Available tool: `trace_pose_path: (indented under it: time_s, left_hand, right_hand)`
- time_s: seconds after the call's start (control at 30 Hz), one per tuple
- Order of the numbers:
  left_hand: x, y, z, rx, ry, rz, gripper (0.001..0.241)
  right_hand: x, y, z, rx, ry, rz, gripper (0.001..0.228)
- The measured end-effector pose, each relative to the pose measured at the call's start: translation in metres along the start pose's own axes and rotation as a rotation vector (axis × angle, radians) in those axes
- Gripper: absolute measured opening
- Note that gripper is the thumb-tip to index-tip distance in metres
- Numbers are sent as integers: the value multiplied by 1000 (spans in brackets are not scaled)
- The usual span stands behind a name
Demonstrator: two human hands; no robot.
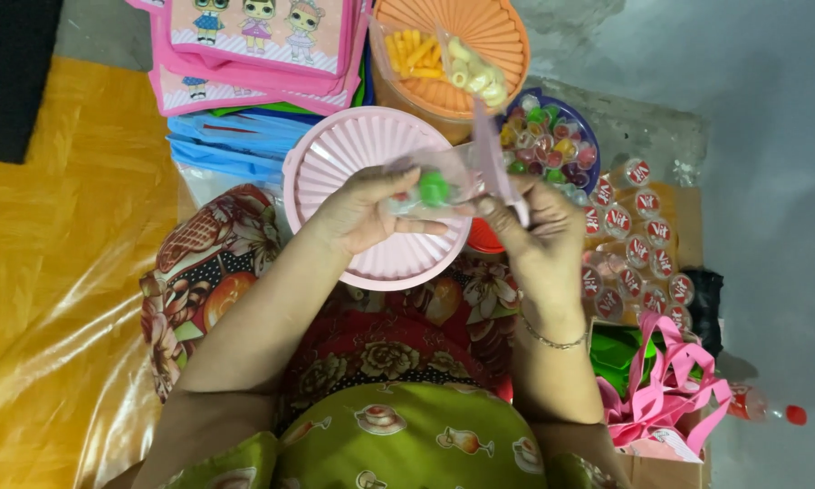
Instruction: Filling small plastic bags with various snack items like candies and jellies
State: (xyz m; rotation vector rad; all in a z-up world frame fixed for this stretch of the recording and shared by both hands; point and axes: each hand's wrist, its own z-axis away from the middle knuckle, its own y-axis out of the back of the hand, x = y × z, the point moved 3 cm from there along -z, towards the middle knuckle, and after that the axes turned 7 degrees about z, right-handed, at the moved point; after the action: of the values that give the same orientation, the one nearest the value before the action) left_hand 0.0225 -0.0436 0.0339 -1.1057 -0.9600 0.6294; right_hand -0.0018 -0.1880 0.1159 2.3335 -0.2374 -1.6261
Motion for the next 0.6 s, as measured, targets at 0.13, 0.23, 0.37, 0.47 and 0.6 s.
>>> trace_pose_path:
  time_s: [0.13, 0.23, 0.37, 0.47, 0.6]
  left_hand:
    - [8, 25, -9, 83, -43, -62, 19]
    - [19, 22, -5, 88, -104, -76, 22]
    - [25, 31, -6, 117, -155, -13, 28]
    - [24, 43, -12, 123, -154, 38, 28]
    - [19, 42, -13, 123, -153, 33, 34]
  right_hand:
    - [7, -1, 8, 60, -33, -83, 19]
    - [40, 23, 14, 207, -176, -90, 12]
    - [123, 67, 13, 316, -294, 121, 17]
    - [178, 99, 19, 334, -365, 372, 21]
    - [207, 133, 24, 264, -590, 957, 25]
